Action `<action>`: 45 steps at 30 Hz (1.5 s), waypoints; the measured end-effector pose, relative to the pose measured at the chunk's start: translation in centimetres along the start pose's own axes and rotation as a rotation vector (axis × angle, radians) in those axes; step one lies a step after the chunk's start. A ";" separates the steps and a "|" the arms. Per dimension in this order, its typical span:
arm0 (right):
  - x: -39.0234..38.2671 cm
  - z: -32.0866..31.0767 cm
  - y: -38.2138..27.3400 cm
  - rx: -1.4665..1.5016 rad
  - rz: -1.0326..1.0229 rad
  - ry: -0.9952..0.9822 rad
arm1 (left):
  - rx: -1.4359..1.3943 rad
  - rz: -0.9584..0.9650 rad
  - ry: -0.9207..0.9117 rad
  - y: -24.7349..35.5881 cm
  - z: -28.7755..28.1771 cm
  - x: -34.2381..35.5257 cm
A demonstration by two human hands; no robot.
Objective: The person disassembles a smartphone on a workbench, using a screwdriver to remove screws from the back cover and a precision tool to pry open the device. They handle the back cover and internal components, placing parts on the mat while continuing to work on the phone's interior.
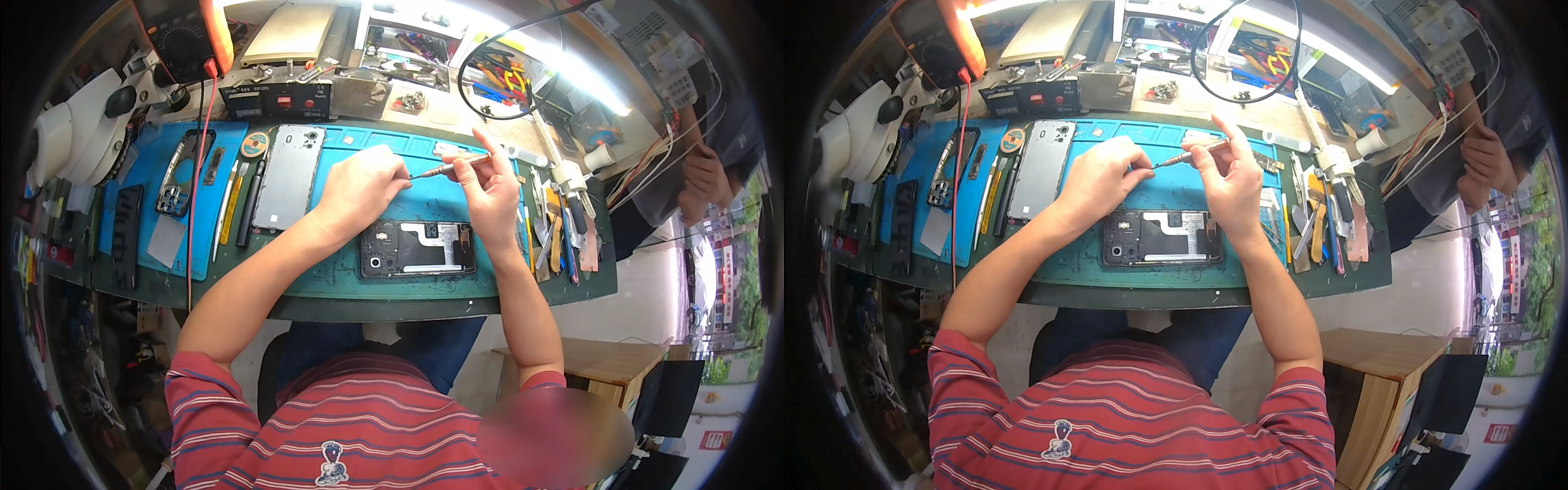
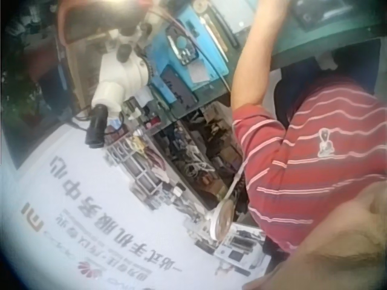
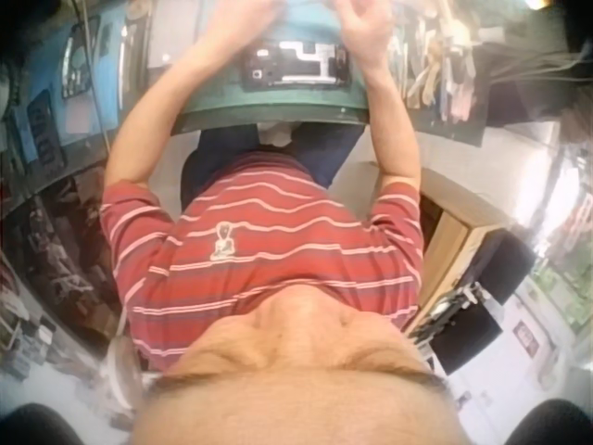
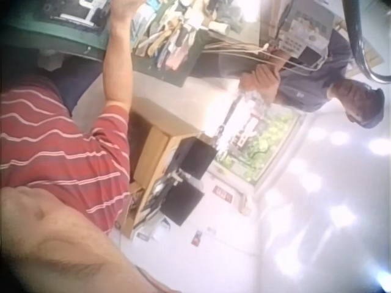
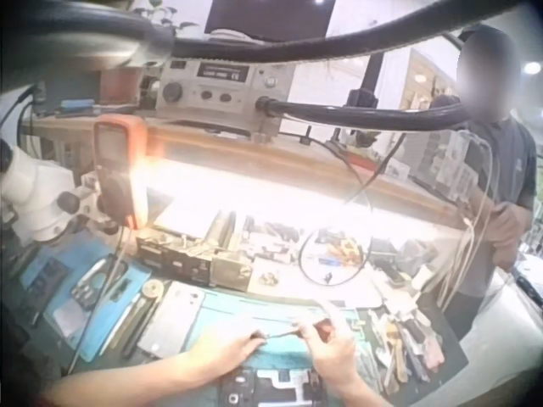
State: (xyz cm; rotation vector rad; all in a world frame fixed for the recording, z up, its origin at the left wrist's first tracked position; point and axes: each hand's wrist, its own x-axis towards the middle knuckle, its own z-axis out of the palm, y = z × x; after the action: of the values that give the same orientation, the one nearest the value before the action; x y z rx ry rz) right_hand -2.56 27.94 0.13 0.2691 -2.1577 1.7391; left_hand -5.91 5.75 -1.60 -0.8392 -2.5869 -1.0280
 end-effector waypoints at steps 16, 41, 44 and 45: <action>-1.7 1.3 -4.6 0.159 -0.079 -0.118 | -0.384 -0.132 -0.091 1.1 -3.3 -1.6; -6.3 1.2 -8.3 -0.494 -0.422 -0.395 | -0.427 0.155 -0.084 3.1 -4.2 -10.9; -6.4 0.9 -8.4 -0.527 -0.430 -0.394 | -0.423 0.179 -0.078 3.2 -3.6 -10.8; -6.4 0.8 -8.5 -0.528 -0.432 -0.394 | -0.413 0.187 -0.078 3.2 -3.5 -10.7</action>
State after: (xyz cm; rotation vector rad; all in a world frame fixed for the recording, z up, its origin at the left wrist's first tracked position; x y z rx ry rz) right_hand 6.25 24.75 5.17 0.9105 -2.4881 0.8962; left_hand 4.68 0.69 -1.62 -1.2116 -2.3293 -1.5217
